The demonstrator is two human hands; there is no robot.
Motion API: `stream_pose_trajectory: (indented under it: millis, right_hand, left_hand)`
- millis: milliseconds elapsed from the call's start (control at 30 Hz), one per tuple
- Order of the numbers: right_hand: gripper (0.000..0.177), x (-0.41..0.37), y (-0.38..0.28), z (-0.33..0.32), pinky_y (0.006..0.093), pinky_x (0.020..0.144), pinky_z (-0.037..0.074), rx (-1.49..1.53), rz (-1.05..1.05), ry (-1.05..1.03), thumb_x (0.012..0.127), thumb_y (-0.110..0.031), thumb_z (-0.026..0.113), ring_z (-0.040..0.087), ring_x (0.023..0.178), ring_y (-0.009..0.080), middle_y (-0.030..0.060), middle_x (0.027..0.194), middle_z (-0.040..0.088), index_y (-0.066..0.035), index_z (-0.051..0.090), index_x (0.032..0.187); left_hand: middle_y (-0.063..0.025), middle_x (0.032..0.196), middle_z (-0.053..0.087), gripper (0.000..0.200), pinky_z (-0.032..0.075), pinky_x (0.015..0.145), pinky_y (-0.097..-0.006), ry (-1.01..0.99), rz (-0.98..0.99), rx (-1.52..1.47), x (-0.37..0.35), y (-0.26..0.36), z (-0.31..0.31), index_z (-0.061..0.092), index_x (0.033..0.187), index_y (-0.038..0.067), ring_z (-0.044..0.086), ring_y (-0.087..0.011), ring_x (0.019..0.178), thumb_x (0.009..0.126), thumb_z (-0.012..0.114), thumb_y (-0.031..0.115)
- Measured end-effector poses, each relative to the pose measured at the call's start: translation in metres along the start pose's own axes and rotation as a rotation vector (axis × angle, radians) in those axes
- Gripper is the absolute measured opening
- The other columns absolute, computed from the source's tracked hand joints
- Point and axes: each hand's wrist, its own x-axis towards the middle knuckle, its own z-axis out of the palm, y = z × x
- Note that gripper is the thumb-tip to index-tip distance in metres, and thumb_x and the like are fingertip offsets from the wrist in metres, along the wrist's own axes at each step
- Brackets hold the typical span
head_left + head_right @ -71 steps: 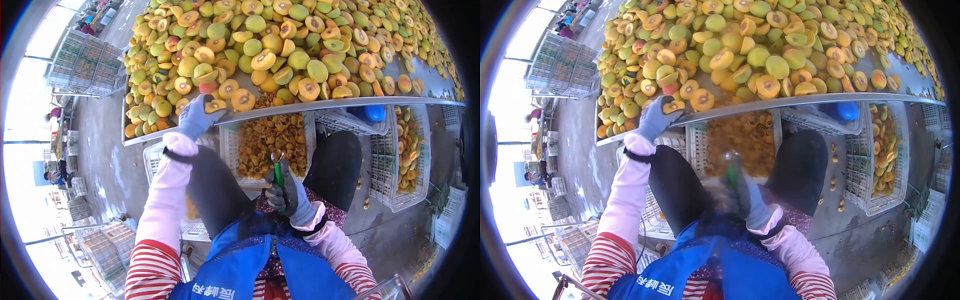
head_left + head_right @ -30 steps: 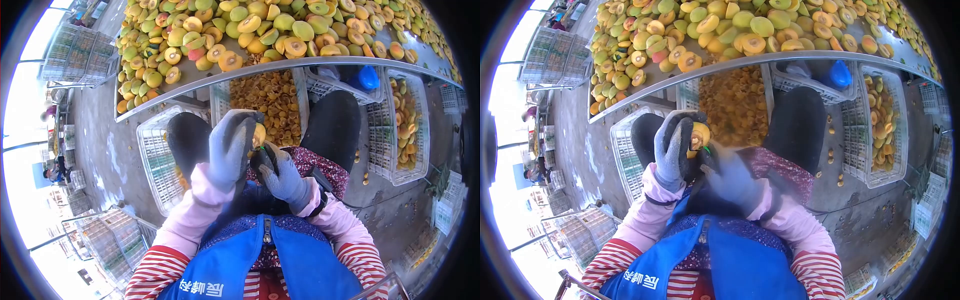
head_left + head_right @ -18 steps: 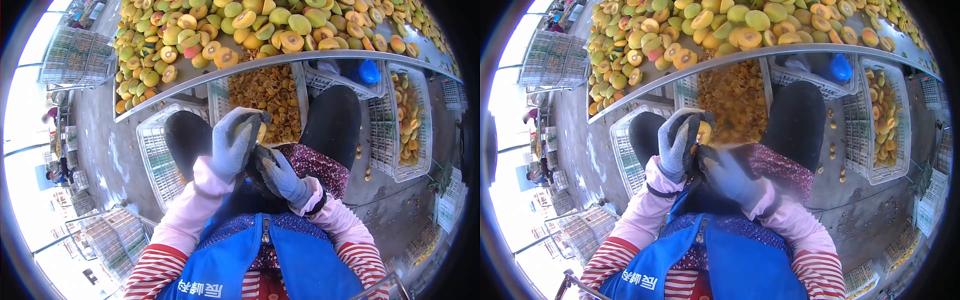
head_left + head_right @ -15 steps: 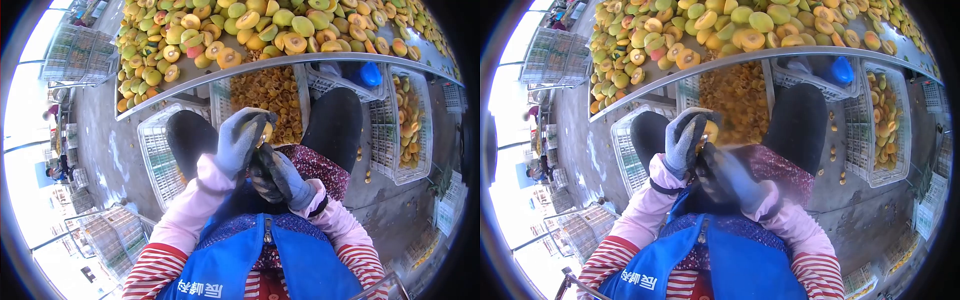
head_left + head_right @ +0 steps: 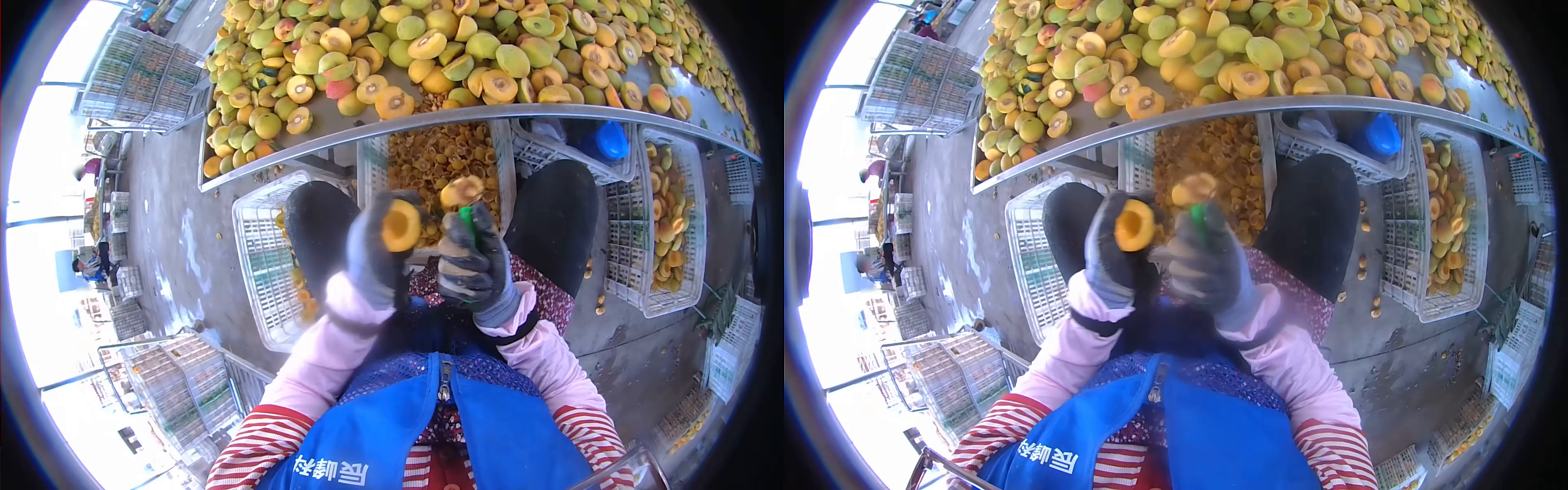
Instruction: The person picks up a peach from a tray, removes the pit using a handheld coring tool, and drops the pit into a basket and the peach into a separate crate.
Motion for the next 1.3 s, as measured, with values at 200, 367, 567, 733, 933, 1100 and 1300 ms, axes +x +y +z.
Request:
stream_pose_trajectory:
  millis: [200,367,567,733,933,1100,1300]
  right_hand:
    - [0.049,-0.008,0.008,0.026,0.0201,0.031,0.031,-0.228,0.093,0.351,0.095,-0.051,0.036,0.035,0.037,0.0075,-0.0006,0.056,0.04,-0.006,0.055,0.094]
    - [0.048,0.015,0.009,0.015,0.0206,0.031,0.028,-0.39,0.103,0.616,0.095,-0.052,0.036,0.033,0.037,0.0071,-0.0019,0.056,0.039,-0.008,0.053,0.096]
    - [0.047,0.028,-0.008,0.029,0.0208,0.032,0.025,-0.694,-0.02,0.934,0.094,-0.054,0.038,0.032,0.037,0.0067,-0.0029,0.057,0.039,-0.01,0.052,0.096]
    - [0.045,0.021,-0.026,0.03,0.0204,0.031,0.027,-0.503,-0.121,0.693,0.094,-0.052,0.039,0.033,0.037,0.0067,-0.0023,0.056,0.039,-0.009,0.052,0.095]
    - [0.044,0.041,-0.043,0.017,0.0223,0.032,0.028,-0.61,-0.122,0.741,0.093,-0.051,0.043,0.033,0.036,0.0074,-0.0026,0.056,0.04,-0.008,0.052,0.095]
    - [0.033,0.038,-0.018,0.009,0.0299,0.043,0.037,-1.484,-0.524,0.771,0.087,-0.036,0.052,0.047,0.048,0.0202,0.0067,0.064,0.049,-0.005,0.052,0.098]
    - [0.032,0.033,-0.001,0.046,0.0447,0.06,0.046,-2.405,-0.373,0.618,0.076,-0.02,0.065,0.059,0.071,0.0381,0.0189,0.076,0.058,-0.004,0.049,0.099]
  left_hand:
    - [-0.0141,0.101,0.064,0.033,0.048,0.08,-0.0324,0.623,0.587,2.112,0.025,0.137,-0.109,0.061,0.11,0.005,0.062,-0.0229,0.092,0.089,0.058,0.03]
    - [-0.0128,0.093,0.065,0.04,0.048,0.076,-0.0365,0.231,0.667,1.617,0.072,0.119,-0.02,0.063,0.104,0.006,0.063,-0.0267,0.086,0.082,0.063,0.04]
    - [-0.0159,0.102,0.061,0.048,0.047,0.079,-0.0437,-0.024,0.694,2.075,0.207,0.054,0.046,0.053,0.111,0.011,0.061,-0.0326,0.093,0.074,0.067,0.039]
    - [-0.0144,0.088,0.062,0.045,0.048,0.073,-0.0352,-0.069,0.668,1.585,0.201,0.073,0.052,0.052,0.098,0.001,0.061,-0.0274,0.08,0.067,0.077,0.022]
    - [-0.0119,0.103,0.059,0.048,0.047,0.083,-0.0278,-0.229,0.545,0.982,0.084,0.043,0.045,0.05,0.116,-0.002,0.057,-0.0168,0.097,0.074,0.072,0.006]
    - [-0.0102,0.102,0.06,0.033,0.049,0.082,-0.0267,-0.194,0.313,0.708,0.056,0.051,0.009,0.054,0.114,-0.004,0.059,-0.0154,0.094,0.082,0.059,0.003]
    - [-0.0067,0.086,0.058,0.025,0.044,0.055,-0.0215,-0.116,0.173,0.368,0.019,0.024,0.013,0.054,0.105,0.001,0.055,-0.0106,0.067,0.095,0.047,0.023]
